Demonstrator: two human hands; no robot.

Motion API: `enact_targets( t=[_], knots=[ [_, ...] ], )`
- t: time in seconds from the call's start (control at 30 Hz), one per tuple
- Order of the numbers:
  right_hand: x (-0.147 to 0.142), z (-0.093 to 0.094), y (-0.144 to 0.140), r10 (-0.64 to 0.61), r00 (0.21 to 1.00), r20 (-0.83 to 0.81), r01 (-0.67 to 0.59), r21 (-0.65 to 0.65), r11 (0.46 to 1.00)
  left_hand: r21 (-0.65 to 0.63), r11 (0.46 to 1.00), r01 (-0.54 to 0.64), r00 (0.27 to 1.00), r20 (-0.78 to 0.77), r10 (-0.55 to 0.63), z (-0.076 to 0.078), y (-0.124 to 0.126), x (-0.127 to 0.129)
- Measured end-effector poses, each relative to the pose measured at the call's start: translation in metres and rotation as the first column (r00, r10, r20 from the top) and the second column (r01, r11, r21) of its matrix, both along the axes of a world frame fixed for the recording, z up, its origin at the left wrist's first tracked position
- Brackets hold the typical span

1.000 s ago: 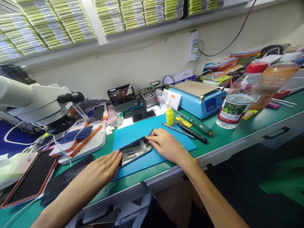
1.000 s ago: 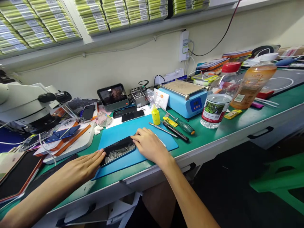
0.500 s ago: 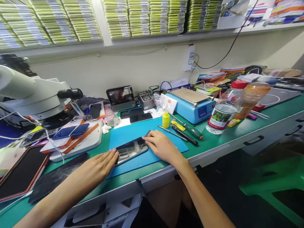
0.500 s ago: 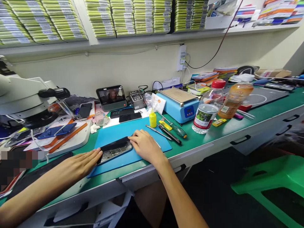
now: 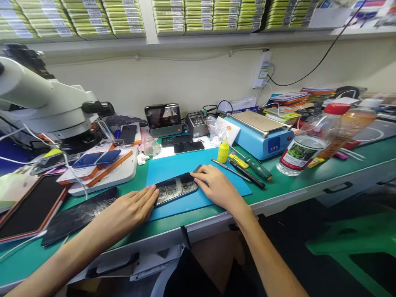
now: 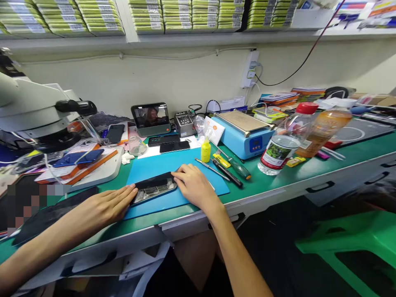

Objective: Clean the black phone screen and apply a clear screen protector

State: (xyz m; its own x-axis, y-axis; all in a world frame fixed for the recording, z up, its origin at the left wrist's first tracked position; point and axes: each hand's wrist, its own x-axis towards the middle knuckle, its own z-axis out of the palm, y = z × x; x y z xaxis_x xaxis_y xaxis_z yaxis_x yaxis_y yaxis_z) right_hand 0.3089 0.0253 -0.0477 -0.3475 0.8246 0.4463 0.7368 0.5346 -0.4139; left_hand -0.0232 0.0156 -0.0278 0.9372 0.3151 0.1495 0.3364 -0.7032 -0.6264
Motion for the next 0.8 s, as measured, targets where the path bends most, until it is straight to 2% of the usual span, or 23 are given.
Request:
enact_targets(
  t=[0.13, 0.37, 0.8],
  knots=[
    [-0.0006, -0.0002, -0.0008, 0.003, 1.000, 0.010, -0.003, 0.007, 1.000, 0.036, 0.998, 0.050, 0.998, 0.021, -0.051, -0.0018, 0.0018, -0.0016],
    [-0.0021, 0.0013, 0.0020, 0.041, 0.999, -0.026, -0.041, 0.012, 0.999, 0.029, 0.999, -0.018, 1.000, 0.012, 0.017, -0.0034, 0.0009, -0.0013],
    [-0.0003, 0.0003, -0.0006, 0.005, 1.000, 0.016, -0.006, 0.020, 1.000, 0.075, 0.996, 0.039, 0.998, 0.055, -0.043, -0.0046, 0.0020, -0.0015]
  ],
)
